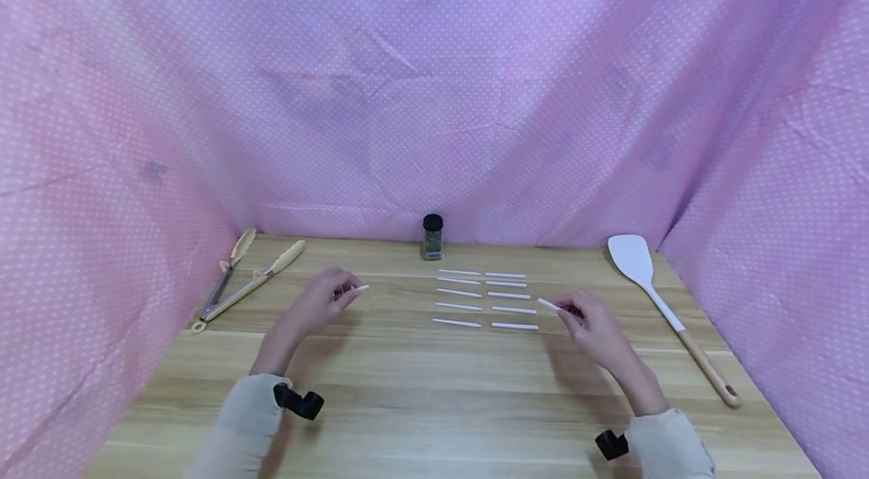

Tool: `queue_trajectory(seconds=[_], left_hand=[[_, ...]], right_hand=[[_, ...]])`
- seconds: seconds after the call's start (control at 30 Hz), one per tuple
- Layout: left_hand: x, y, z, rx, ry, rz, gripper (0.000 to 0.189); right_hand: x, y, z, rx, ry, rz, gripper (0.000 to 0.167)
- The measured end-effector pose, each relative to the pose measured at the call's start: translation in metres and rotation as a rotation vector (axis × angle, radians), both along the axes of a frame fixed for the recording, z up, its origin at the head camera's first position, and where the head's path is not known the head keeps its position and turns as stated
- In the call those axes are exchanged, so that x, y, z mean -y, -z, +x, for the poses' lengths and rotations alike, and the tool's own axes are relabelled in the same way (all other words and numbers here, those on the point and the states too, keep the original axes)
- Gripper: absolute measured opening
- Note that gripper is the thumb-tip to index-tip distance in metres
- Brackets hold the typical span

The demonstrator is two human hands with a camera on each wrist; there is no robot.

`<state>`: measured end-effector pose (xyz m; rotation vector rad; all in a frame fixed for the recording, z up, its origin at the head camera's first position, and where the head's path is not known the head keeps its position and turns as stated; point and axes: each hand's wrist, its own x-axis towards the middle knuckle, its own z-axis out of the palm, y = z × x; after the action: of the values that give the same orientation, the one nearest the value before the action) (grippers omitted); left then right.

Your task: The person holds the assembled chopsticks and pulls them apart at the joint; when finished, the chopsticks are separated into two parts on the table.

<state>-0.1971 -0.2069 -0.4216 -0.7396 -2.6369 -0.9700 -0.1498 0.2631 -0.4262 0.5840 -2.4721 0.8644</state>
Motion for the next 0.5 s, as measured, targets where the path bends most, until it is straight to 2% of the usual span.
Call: queue_trajectory(seconds=[0.1, 0.3, 0.5], left_hand=[[-0.009, 0.004, 0.002, 0.031, 0.016, 0.006, 0.008], [-0.037, 0.012, 0.005, 0.139, 0.047, 0.065, 0.009], [-0.068, 0.023, 0.008, 0.142, 0.103, -0.012, 0.005]], right_hand=[[0.0, 0.004, -0.001, 0.021, -0.007, 0.017, 0.014], [0.003, 0.012, -0.003, 0.073, -0.014, -0.016, 0.014], [0.011, 0.022, -0.004, 0.117, -0.028, 0.038, 0.012]])
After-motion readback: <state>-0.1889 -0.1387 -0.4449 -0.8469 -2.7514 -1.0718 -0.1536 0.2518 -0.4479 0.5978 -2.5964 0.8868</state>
